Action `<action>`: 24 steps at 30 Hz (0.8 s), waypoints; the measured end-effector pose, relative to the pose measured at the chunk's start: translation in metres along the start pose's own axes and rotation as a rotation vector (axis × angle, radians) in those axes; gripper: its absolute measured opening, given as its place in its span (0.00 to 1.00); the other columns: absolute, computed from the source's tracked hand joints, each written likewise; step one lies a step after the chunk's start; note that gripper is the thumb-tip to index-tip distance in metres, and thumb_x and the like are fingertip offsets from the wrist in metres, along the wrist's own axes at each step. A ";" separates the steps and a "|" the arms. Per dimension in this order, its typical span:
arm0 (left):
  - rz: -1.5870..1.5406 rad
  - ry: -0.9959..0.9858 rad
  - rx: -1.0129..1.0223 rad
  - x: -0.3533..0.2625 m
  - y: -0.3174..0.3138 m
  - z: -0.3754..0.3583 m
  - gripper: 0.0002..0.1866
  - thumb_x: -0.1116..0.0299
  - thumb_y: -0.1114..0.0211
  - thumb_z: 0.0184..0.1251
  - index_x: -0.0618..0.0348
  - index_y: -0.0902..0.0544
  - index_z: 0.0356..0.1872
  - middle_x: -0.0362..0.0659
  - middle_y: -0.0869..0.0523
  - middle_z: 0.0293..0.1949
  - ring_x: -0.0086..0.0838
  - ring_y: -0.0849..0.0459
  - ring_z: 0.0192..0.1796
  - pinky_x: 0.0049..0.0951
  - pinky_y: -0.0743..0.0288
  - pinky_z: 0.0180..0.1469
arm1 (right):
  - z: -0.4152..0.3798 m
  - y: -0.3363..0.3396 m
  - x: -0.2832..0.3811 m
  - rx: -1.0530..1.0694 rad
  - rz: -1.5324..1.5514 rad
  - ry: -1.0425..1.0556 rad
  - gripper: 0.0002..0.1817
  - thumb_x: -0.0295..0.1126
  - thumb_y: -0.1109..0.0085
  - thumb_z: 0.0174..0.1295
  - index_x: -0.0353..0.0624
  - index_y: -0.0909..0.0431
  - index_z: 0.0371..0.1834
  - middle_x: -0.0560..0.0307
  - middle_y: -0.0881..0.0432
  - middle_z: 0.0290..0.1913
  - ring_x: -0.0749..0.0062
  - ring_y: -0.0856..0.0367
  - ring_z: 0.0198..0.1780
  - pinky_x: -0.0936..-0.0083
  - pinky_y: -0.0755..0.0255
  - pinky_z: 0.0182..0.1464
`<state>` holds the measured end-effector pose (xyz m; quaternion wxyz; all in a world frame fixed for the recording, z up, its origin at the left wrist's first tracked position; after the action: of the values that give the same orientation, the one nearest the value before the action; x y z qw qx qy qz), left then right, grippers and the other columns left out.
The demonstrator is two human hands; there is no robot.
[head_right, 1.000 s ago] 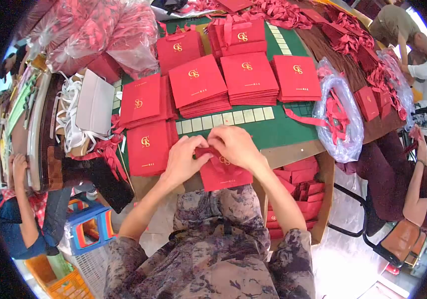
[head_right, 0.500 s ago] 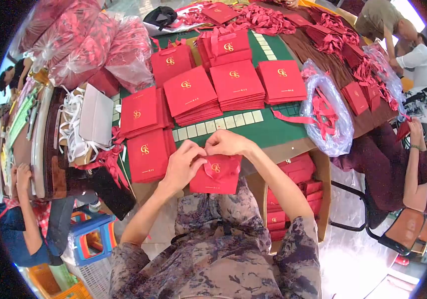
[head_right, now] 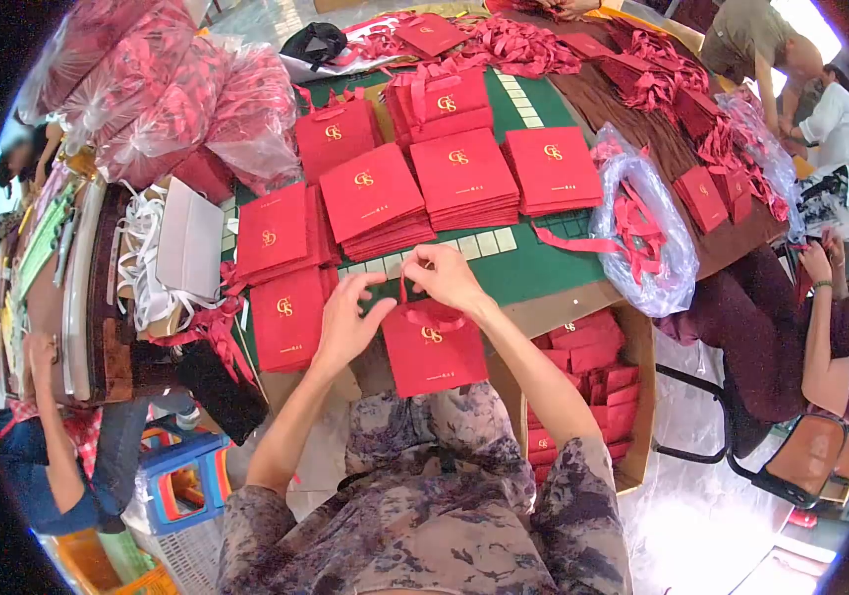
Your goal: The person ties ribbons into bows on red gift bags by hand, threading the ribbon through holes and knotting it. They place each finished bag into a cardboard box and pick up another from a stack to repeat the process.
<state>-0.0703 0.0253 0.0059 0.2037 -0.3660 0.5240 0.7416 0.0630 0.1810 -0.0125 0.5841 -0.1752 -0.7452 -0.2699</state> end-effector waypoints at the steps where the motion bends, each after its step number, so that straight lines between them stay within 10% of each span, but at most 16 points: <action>1: 0.075 -0.025 -0.091 0.002 0.000 0.007 0.19 0.62 0.27 0.62 0.56 0.17 0.52 0.47 0.14 0.40 0.37 0.17 0.42 0.33 0.23 0.43 | -0.002 -0.002 0.005 0.005 -0.001 0.002 0.11 0.33 0.42 0.68 0.35 0.18 0.37 0.62 0.16 0.32 0.82 0.19 0.30 0.80 0.25 0.34; 3: 0.114 -0.120 -0.126 0.007 -0.007 0.016 0.16 0.62 0.28 0.64 0.57 0.14 0.49 0.49 0.11 0.42 0.37 0.14 0.42 0.33 0.22 0.41 | -0.004 -0.003 0.010 0.043 -0.014 0.062 0.12 0.35 0.42 0.71 0.35 0.17 0.40 0.62 0.17 0.32 0.82 0.20 0.29 0.80 0.25 0.34; 5: -0.109 0.218 0.113 0.005 -0.015 0.021 0.13 0.63 0.28 0.64 0.60 0.12 0.43 0.51 0.10 0.40 0.37 0.11 0.38 0.33 0.20 0.41 | -0.001 0.001 0.004 0.057 0.004 0.075 0.14 0.37 0.41 0.72 0.35 0.16 0.41 0.64 0.17 0.32 0.83 0.20 0.30 0.80 0.25 0.34; 15: -0.499 0.309 0.072 0.029 -0.040 0.019 0.11 0.69 0.35 0.73 0.68 0.12 0.44 0.41 0.10 0.34 0.19 0.14 0.37 0.20 0.22 0.42 | -0.010 0.012 -0.015 -0.159 -0.822 0.304 0.10 0.36 0.30 0.55 0.43 0.20 0.31 0.51 0.19 0.32 0.50 0.19 0.39 0.59 0.24 0.42; 17: -0.474 0.324 0.060 0.024 -0.039 0.018 0.11 0.69 0.35 0.73 0.68 0.12 0.44 0.42 0.10 0.34 0.19 0.14 0.37 0.20 0.22 0.42 | -0.015 0.010 -0.014 -0.192 -0.830 0.307 0.08 0.34 0.32 0.60 0.41 0.19 0.36 0.54 0.17 0.32 0.60 0.17 0.37 0.65 0.24 0.41; 20: -0.466 0.295 0.002 0.020 -0.045 0.018 0.12 0.66 0.35 0.72 0.66 0.11 0.44 0.43 0.09 0.33 0.20 0.12 0.35 0.22 0.21 0.39 | -0.020 0.008 -0.021 -0.224 0.055 0.137 0.10 0.34 0.35 0.67 0.38 0.14 0.42 0.55 0.16 0.31 0.75 0.21 0.29 0.77 0.29 0.33; 24: -0.428 0.210 -0.083 0.009 -0.046 0.017 0.13 0.63 0.35 0.72 0.63 0.11 0.43 0.46 0.08 0.32 0.24 0.10 0.34 0.26 0.20 0.37 | -0.034 -0.005 -0.009 -0.312 -0.042 0.159 0.11 0.34 0.33 0.65 0.38 0.12 0.44 0.53 0.15 0.32 0.73 0.19 0.31 0.78 0.28 0.36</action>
<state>-0.0500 0.0574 -0.0266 0.2855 -0.5519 0.4219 0.6602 0.0888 0.1563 -0.0162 0.6014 -0.2262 -0.6491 -0.4072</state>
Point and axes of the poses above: each hand's wrist, its own z-axis towards the middle knuckle, its own y-axis out of the back of the hand, x = y × z, the point moved 1 cm from there along z, towards the middle knuckle
